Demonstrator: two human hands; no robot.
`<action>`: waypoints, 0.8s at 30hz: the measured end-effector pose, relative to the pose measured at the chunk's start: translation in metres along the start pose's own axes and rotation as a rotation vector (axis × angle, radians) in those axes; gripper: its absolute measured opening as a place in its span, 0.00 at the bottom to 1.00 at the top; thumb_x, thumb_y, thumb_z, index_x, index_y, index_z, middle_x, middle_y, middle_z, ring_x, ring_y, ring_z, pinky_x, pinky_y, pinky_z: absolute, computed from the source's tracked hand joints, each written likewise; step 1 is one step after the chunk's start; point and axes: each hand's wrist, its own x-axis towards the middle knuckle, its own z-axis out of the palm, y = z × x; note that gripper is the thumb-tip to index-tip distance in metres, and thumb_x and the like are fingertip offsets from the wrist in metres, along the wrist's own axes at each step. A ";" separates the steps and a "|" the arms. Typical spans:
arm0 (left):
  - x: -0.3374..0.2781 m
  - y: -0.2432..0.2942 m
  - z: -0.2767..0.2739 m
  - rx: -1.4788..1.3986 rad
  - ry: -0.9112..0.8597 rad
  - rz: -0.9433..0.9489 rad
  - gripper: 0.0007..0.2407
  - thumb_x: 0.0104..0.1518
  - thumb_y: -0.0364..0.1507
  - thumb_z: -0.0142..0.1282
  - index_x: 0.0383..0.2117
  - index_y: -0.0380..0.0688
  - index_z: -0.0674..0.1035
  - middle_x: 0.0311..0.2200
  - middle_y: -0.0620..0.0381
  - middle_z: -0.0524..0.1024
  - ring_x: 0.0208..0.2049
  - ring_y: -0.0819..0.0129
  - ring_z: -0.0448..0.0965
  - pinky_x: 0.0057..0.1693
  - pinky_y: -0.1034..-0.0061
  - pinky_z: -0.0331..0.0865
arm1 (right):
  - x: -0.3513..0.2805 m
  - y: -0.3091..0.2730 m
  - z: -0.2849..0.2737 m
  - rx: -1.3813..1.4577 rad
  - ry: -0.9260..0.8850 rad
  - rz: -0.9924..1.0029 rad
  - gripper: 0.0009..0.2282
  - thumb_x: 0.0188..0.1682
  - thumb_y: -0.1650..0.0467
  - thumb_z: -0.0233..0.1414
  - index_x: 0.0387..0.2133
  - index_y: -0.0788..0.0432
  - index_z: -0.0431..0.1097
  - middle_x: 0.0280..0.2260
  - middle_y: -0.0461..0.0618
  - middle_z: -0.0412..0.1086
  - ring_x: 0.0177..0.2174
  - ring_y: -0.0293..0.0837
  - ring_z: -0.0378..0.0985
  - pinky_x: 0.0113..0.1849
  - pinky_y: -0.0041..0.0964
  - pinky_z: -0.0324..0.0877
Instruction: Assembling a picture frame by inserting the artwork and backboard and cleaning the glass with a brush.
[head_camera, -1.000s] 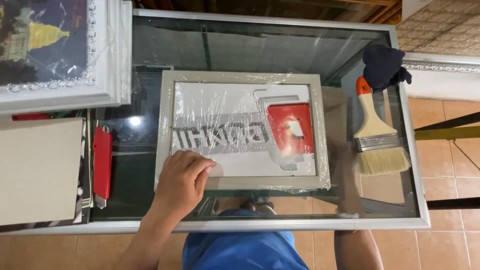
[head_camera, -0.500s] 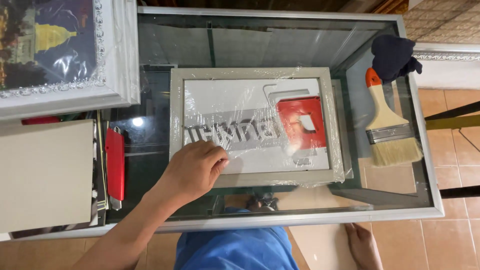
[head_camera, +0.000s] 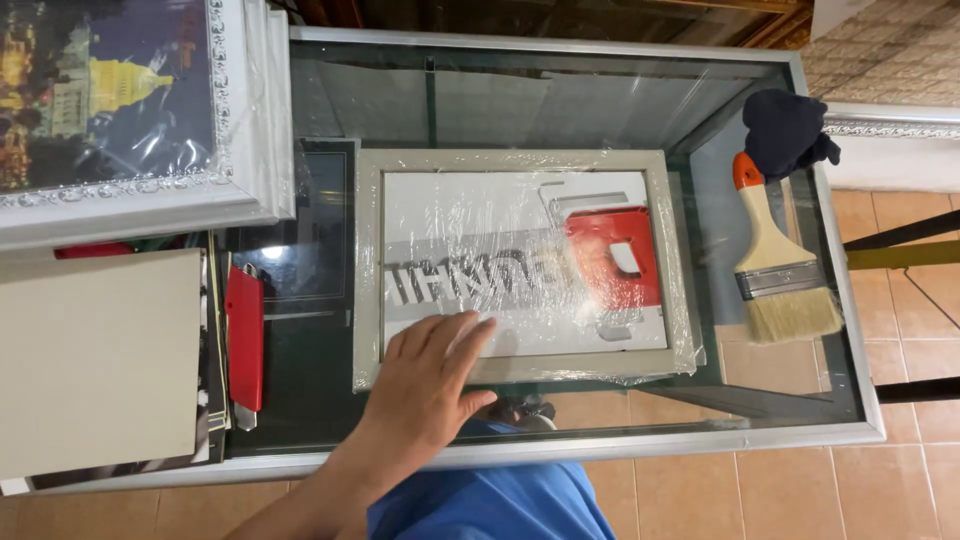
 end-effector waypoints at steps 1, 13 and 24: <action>-0.002 0.006 0.001 0.045 -0.002 -0.029 0.35 0.51 0.40 0.67 0.65 0.47 0.64 0.59 0.49 0.66 0.60 0.54 0.64 0.60 0.59 0.57 | 0.026 -0.048 -0.009 -0.019 0.007 -0.040 0.14 0.58 0.65 0.54 0.32 0.68 0.78 0.20 0.56 0.73 0.19 0.48 0.66 0.26 0.41 0.63; -0.026 0.025 0.050 0.143 0.161 -0.142 0.09 0.50 0.26 0.55 0.37 0.46 0.82 0.49 0.50 0.73 0.46 0.53 0.71 0.50 0.60 0.62 | 0.182 -0.407 0.113 -0.314 -0.313 -0.679 0.18 0.57 0.57 0.48 0.33 0.55 0.80 0.27 0.49 0.78 0.25 0.50 0.76 0.35 0.43 0.69; -0.026 0.027 0.043 0.131 0.171 -0.206 0.07 0.55 0.30 0.58 0.39 0.49 0.83 0.36 0.50 0.78 0.36 0.51 0.75 0.45 0.55 0.65 | 0.064 -0.361 0.115 -0.456 -0.281 -1.301 0.36 0.40 0.53 0.63 0.60 0.57 0.61 0.55 0.60 0.61 0.56 0.60 0.64 0.52 0.53 0.60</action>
